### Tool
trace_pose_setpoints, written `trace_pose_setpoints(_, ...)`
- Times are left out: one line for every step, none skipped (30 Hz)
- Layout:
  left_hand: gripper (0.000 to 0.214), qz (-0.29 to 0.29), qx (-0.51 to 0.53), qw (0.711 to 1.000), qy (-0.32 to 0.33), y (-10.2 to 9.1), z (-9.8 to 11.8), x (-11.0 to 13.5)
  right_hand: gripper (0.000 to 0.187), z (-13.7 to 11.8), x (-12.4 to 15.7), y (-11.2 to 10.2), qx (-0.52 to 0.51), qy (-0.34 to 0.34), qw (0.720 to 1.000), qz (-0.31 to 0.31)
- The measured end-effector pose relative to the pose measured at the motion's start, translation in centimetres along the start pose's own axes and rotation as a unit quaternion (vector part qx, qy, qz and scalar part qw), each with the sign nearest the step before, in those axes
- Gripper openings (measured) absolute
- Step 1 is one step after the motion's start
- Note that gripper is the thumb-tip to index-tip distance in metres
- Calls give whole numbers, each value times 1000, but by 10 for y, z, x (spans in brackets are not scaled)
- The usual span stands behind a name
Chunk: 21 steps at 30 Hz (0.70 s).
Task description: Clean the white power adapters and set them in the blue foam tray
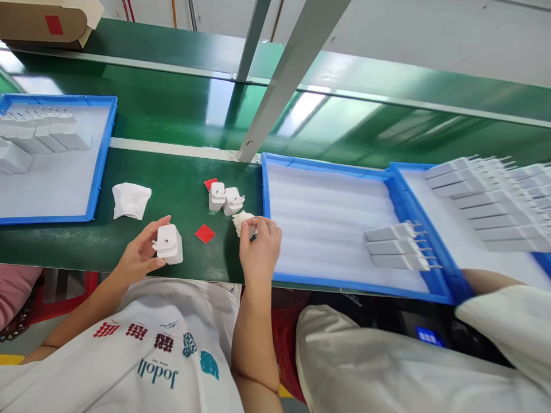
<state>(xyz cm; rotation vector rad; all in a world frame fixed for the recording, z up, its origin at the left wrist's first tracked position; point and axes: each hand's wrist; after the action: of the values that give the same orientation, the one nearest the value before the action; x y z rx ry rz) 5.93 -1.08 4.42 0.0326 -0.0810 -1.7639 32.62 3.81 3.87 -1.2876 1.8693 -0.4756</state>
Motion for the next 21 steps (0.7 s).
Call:
trace_pose_setpoints(69, 4, -10, 1000, 10, -2, -2, 0, 16, 5, -1, 3, 20, -2, 1000, 6)
trace_pose_setpoints(66, 7, -17, 1000, 19, -3, -3, 0, 16, 8, -1, 6, 32, -4, 999, 14)
trace_pose_setpoints(64, 9, -22, 999, 28, -4, -4, 0, 16, 11, 0, 9, 38, -6, 999, 22)
trace_pose_setpoints(62, 14, -26, 999, 37, -5, -4, 0, 15, 13, 0, 12, 40, -8, 999, 27)
trace_pose_setpoints(61, 19, -29, 998, 45, -6, -4, 1, 15, 14, 1, 14, 41, -11, 999, 30)
trace_pose_setpoints(61, 25, -33, 998, 50, -6, -3, 1, 15, 15, 1, 16, 41, -14, 999, 31)
trace_pose_setpoints(61, 30, -38, 997, 55, -6, -2, 1, 14, 16, 0, 18, 44, -15, 998, 31)
trace_pose_setpoints(61, 33, -43, 997, 59, -7, -1, 1, 14, 17, 0, 19, 49, -14, 998, 31)
trace_pose_setpoints(61, 33, -50, 996, 62, -7, 0, 1, 16, 17, -1, 20, 54, -13, 998, 31)
trace_pose_setpoints(61, 33, -59, 996, 65, -8, 2, 1, 18, 15, -2, 20, 59, -15, 998, 31)
trace_pose_setpoints(60, 32, -71, 995, 67, -8, 3, 1, 20, 13, -3, 20, 65, -23, 997, 33)
trace_pose_setpoints(60, 36, -85, 993, 68, -9, 3, 1, 20, 10, -4, 19, 72, -37, 996, 40)
trace_pose_setpoints(60, 44, -101, 992, 65, -10, 3, 2, 18, 5, -4, 18, 77, -55, 994, 51)
trace_pose_setpoints(60, 58, -121, 989, 56, -11, 2, 3, 17, -2, -2, 17, 78, -77, 992, 62)
trace_pose_setpoints(60, 75, -144, 986, 42, -11, 0, 3, 17, -9, 0, 16, 74, -100, 990, 68)
trace_pose_setpoints(59, 96, -174, 980, 24, -12, -2, 4, 18, -16, 4, 16, 64, -122, 989, 60)
trace_pose_setpoints(58, 119, -211, 970, 7, -12, -5, 5, 18, -24, 9, 16, 52, -144, 988, 36)
trace_pose_setpoints(56, 140, -253, 957, -4, -13, -7, 6, 19, -30, 15, 19, 43, -164, 986, -2)
trace_pose_setpoints(53, 155, -294, 943, -6, -13, -10, 6, 24, -36, 21, 22, 42, -179, 982, -45)
trace_pose_setpoints(50, 162, -332, 929, 2, -13, -12, 7, 30, -39, 27, 27, 53, -186, 977, -85)
trace_pose_setpoints(47, 162, -363, 917, 18, -13, -13, 7, 35, -41, 31, 31, 70, -183, 974, -115)
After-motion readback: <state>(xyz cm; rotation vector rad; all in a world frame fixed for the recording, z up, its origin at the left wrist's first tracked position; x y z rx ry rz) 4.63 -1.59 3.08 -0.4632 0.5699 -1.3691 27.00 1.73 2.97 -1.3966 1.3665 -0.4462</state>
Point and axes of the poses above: each hand's wrist, its own x-axis away from the middle knuckle, its own y-axis out of the palm, z = x × y, and after that the axes turned 5 degrees about -y, right-handed
